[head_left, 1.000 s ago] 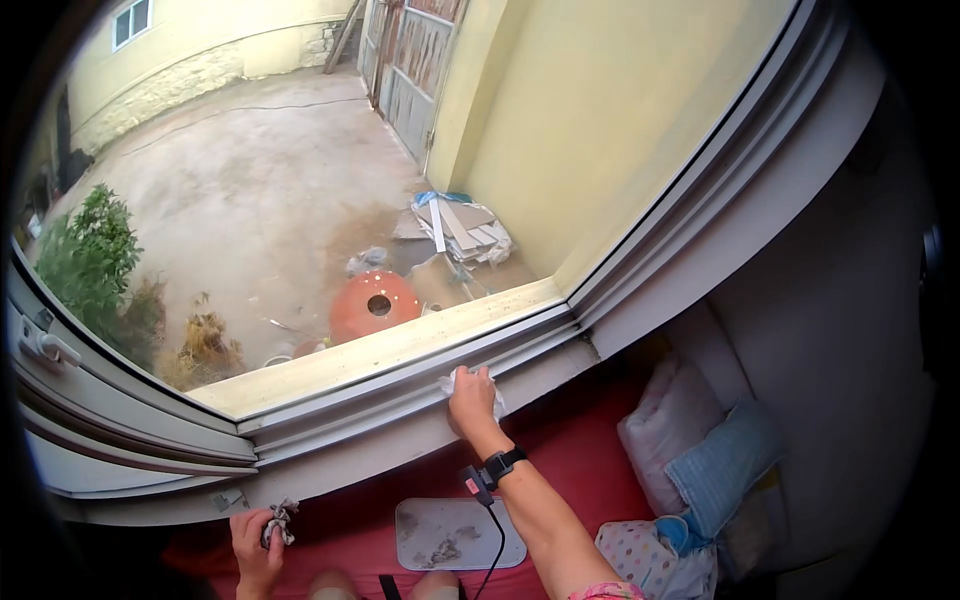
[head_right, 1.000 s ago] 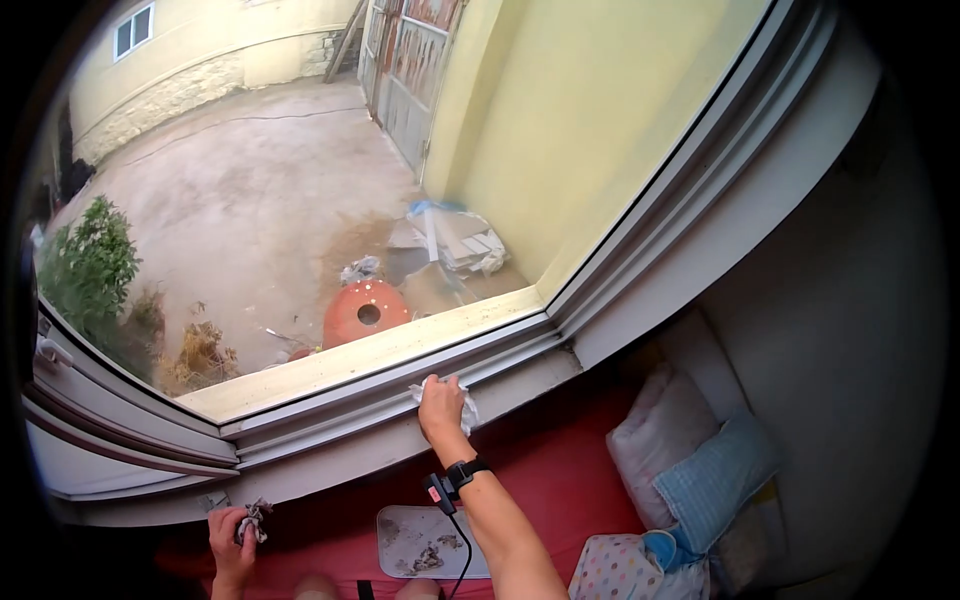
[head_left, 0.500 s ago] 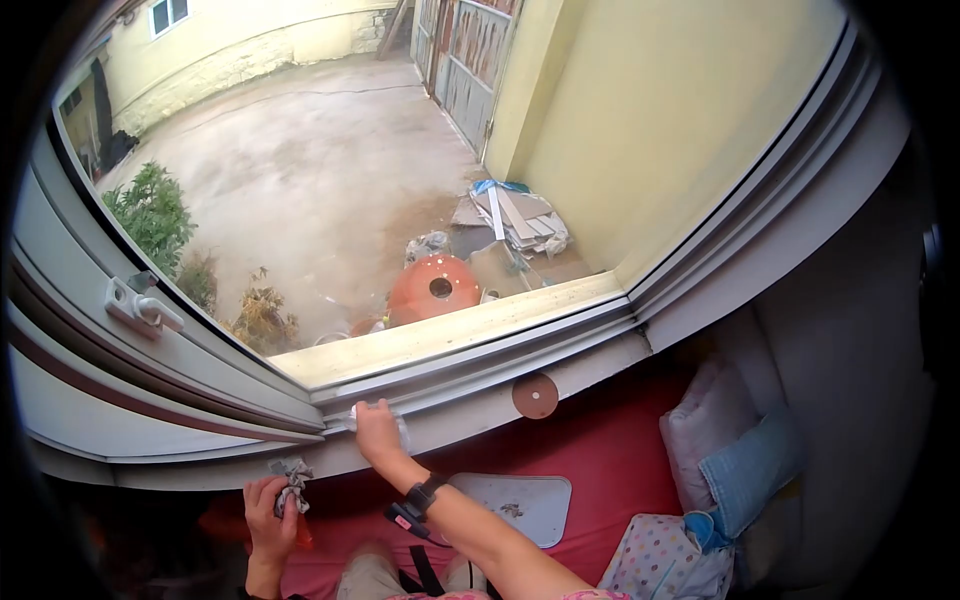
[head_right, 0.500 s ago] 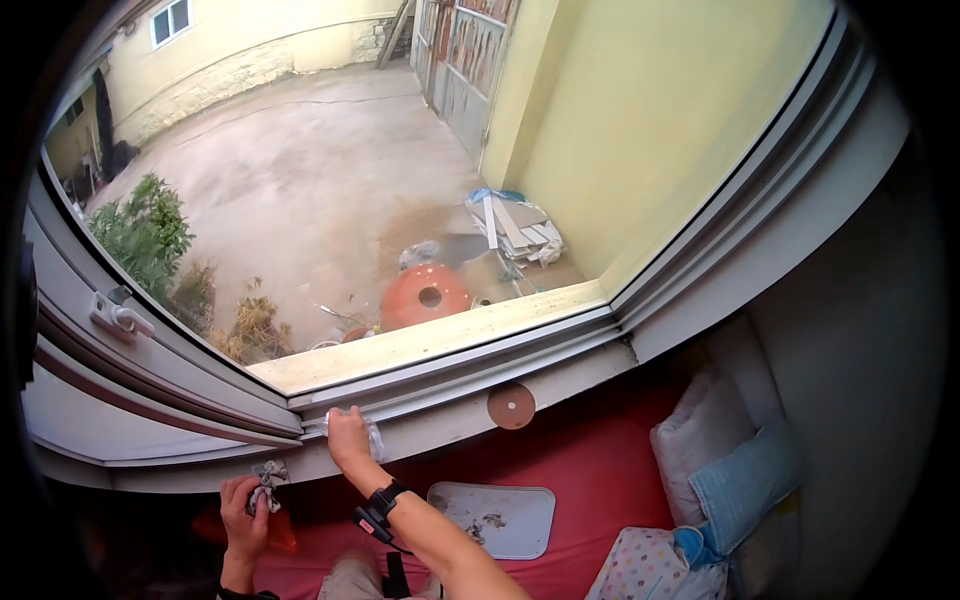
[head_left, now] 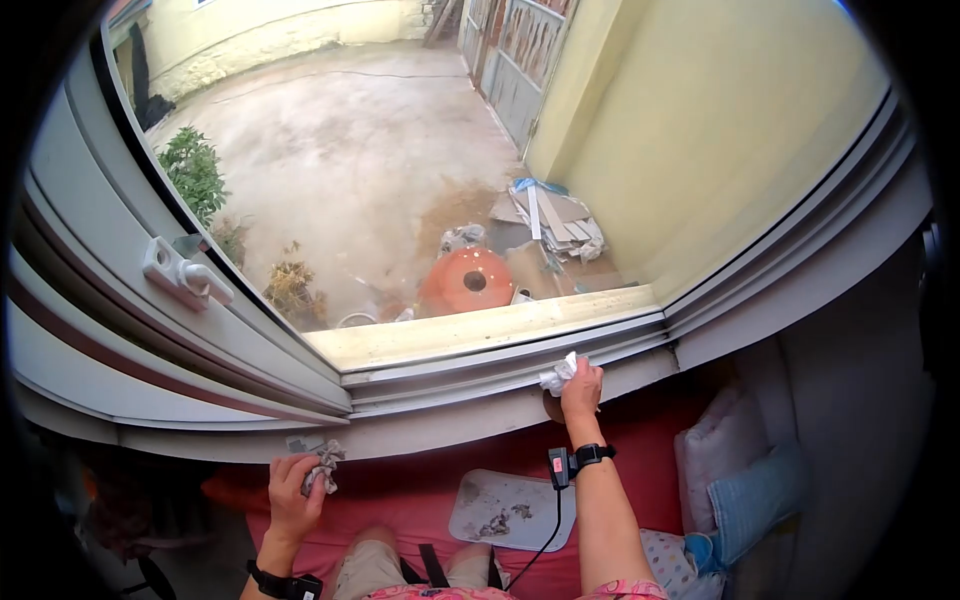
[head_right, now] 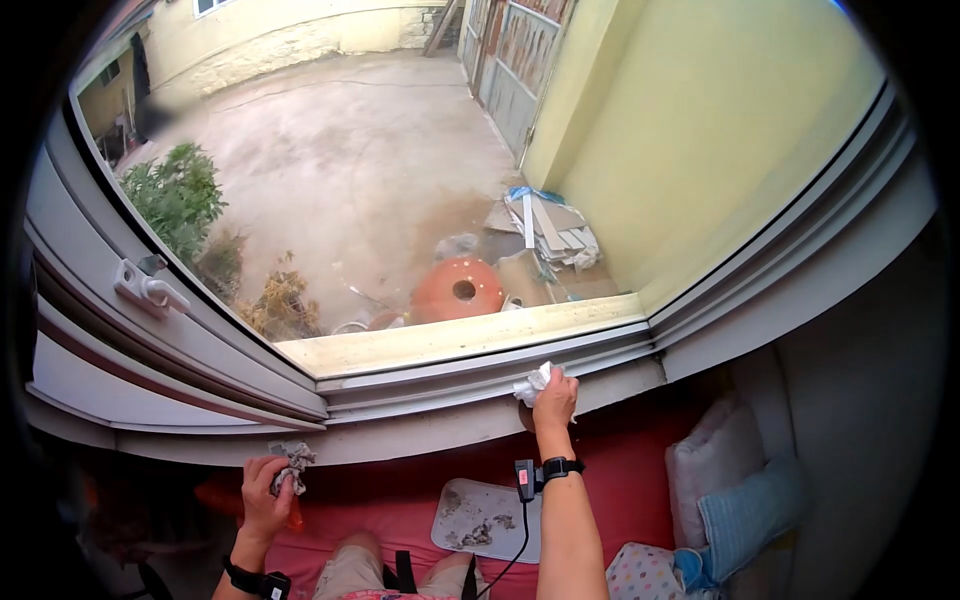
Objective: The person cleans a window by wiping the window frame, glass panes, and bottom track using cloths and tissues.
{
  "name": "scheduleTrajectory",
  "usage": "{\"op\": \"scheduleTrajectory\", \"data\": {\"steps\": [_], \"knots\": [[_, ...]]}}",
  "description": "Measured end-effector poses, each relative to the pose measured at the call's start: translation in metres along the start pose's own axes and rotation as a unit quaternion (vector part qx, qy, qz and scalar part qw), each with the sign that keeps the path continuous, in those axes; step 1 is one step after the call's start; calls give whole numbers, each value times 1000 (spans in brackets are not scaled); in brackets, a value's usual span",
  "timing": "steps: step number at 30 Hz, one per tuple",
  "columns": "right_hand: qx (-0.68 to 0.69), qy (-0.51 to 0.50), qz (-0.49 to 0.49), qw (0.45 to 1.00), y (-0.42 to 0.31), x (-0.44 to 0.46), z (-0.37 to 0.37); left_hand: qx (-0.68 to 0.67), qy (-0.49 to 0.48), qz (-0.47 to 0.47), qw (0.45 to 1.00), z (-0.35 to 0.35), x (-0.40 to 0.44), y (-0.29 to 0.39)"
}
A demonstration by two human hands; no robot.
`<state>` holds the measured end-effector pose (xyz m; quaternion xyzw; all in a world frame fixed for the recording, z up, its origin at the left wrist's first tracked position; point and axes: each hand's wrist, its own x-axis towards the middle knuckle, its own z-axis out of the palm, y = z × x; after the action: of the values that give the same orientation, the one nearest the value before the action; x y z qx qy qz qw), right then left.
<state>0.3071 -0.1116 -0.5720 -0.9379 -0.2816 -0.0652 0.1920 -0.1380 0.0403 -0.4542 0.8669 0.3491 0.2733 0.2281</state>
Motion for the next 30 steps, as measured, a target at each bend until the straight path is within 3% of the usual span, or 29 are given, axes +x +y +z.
{"op": "scheduleTrajectory", "data": {"steps": [3, 6, 8, 10, 12, 16, 20, 24, 26, 28, 30], "knots": [[-47, -13, -54, 997, -21, 2, 19, 6, -1, 3, 1000, -5, 0, -2], [-103, -53, -44, 992, -60, -17, 31, 5, 6, -12, 1000, -10, -4, -8], [-83, -52, -70, 993, -88, -34, 28, 6, 5, -14, 1000, -14, -3, -11], [-34, -123, -89, 988, -127, -56, 24, 2, 4, -20, 1000, -16, -5, -14], [34, -115, -160, 980, -168, -86, 31, -7, 2, -27, 1000, -18, -3, -16], [130, -140, -212, 959, -236, -134, 51, -6, 0, -13, 1000, -24, -3, -17], [267, -181, -196, 926, -264, -157, 74, 8, -20, 5, 1000, -24, -7, -19], [407, -219, -133, 877, -240, -139, 66, 15, -10, 2, 1000, -29, -2, -15], [483, -286, -80, 824, -209, -126, 45, 13, -1, -9, 1000, -29, -4, -17], [542, -262, -8, 799, -173, -111, 20, -1, 3, -25, 1000, -23, -5, -20], [540, -152, 26, 828, -127, -85, 10, -8, -4, -27, 1000, -16, -8, -23]]}}
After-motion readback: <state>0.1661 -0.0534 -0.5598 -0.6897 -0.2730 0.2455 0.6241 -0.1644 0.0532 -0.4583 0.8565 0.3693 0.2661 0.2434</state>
